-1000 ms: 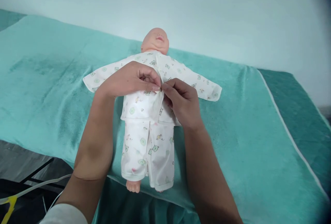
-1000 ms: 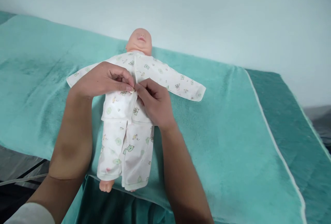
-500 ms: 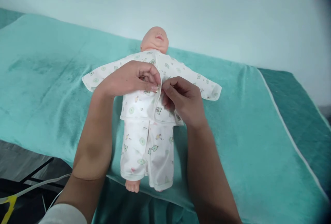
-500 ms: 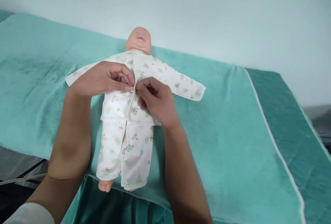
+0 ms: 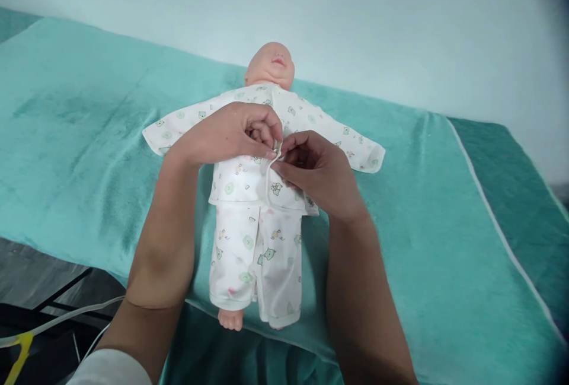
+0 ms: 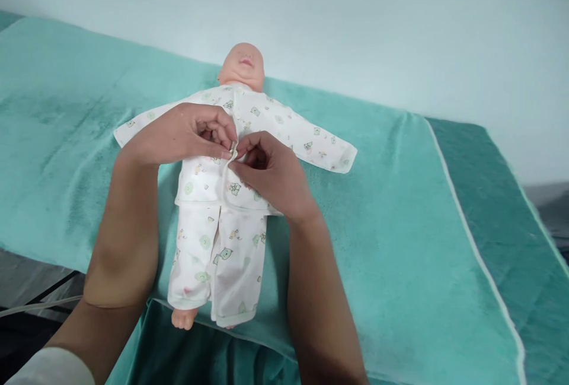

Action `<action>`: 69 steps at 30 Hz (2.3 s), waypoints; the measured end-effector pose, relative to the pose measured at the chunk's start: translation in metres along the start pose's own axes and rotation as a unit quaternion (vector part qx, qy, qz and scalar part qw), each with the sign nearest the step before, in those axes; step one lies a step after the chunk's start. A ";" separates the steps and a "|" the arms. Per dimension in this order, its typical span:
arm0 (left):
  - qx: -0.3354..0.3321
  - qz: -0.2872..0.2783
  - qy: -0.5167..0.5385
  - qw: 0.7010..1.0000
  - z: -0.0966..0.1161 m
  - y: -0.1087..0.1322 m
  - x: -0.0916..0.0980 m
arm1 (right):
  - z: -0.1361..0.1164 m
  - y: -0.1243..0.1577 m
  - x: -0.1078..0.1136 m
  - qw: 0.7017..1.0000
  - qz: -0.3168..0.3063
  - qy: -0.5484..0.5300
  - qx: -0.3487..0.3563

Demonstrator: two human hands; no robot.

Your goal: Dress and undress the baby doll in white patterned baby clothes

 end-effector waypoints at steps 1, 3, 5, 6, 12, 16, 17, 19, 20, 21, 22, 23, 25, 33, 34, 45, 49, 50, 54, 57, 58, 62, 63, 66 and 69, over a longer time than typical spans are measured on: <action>-0.003 -0.003 -0.002 1.000 0.001 0.000 0.000 | 0.000 0.000 0.000 1.000 0.002 0.001 0.000; -0.007 -0.010 -0.014 1.000 0.004 0.000 -0.001 | 0.001 -0.001 0.000 1.000 0.003 0.003 0.001; -0.004 -0.010 -0.036 0.999 0.006 0.001 -0.001 | 0.001 -0.001 0.000 1.000 -0.002 0.001 0.003; -0.001 -0.006 -0.046 0.999 0.007 0.001 -0.001 | 0.001 -0.002 0.000 1.000 -0.005 -0.002 0.006; 0.015 0.002 -0.064 0.998 0.006 0.003 0.002 | 0.000 -0.002 -0.002 1.000 0.004 0.001 0.020; 0.015 0.002 -0.062 0.998 0.005 0.004 0.002 | -0.004 -0.001 -0.006 0.999 0.024 0.030 0.031; 0.015 0.006 -0.061 0.998 0.005 0.004 0.002 | -0.005 -0.001 -0.007 0.998 0.030 0.042 0.032; 0.012 0.013 -0.058 0.998 0.006 0.003 0.001 | -0.007 -0.001 -0.009 0.997 0.038 0.061 0.032; 0.009 0.016 -0.055 0.998 0.005 0.003 0.001 | -0.007 -0.001 -0.009 0.997 0.040 0.064 0.033; 0.007 0.017 -0.052 0.998 0.005 0.003 0.000 | -0.008 -0.001 -0.010 0.997 0.040 0.063 0.035; 0.007 0.017 -0.048 0.999 0.004 0.002 0.000 | -0.009 -0.001 -0.010 0.997 0.040 0.058 0.038; 0.006 0.016 -0.043 0.999 0.003 0.002 0.000 | -0.009 -0.001 -0.011 0.997 0.040 0.053 0.040; 0.004 0.012 -0.031 0.999 -0.001 0.001 0.001 | -0.009 -0.001 -0.010 0.997 0.040 0.045 0.042; 0.010 -0.045 -0.031 0.998 -0.003 0.003 0.002 | 0.003 -0.006 -0.004 0.988 0.033 -0.115 0.099; 0.015 -0.060 -0.033 0.998 -0.001 0.004 0.001 | 0.005 -0.006 -0.003 0.984 0.051 -0.132 0.105; -0.054 0.312 -0.152 0.936 -0.016 -0.003 0.022 | -0.003 0.002 0.002 0.941 0.220 0.062 0.249; -0.079 0.280 -0.268 0.918 -0.013 -0.013 0.015 | -0.006 -0.001 -0.007 0.951 0.158 0.134 0.228; -0.081 0.263 -0.277 0.921 -0.013 -0.015 0.013 | -0.006 -0.001 -0.008 0.953 0.160 0.139 0.219; -0.061 0.216 -0.274 0.935 -0.015 -0.020 0.009 | -0.005 0.003 -0.007 0.950 0.199 0.136 0.197; -0.037 0.216 -0.265 0.939 -0.018 -0.021 0.009 | -0.006 0.005 -0.008 0.951 0.208 0.119 0.197; -0.029 0.220 -0.261 0.939 -0.019 -0.021 0.009 | -0.006 0.005 -0.008 0.951 0.209 0.112 0.199; -0.013 0.232 -0.253 0.939 -0.022 -0.020 0.010 | -0.007 0.006 -0.009 0.948 0.215 0.100 0.211; -0.010 0.232 -0.255 0.939 -0.022 -0.021 0.010 | -0.007 0.006 -0.009 0.948 0.214 0.097 0.214; -0.005 0.229 -0.266 0.936 -0.021 -0.020 0.010 | -0.006 0.005 -0.009 0.952 0.210 0.077 0.211; -0.019 0.219 -0.276 0.936 -0.018 -0.021 0.008 | -0.004 0.004 -0.008 0.957 0.206 0.077 0.190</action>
Point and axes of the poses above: each hand's wrist, its own y-axis away from the middle knuckle, its own x-axis out of the back of the hand, z = x × y, the point moved 5 cm from there along -y, towards the middle knuckle, and after that the axes turned 14 degrees about -z, right-handed, at the moved point
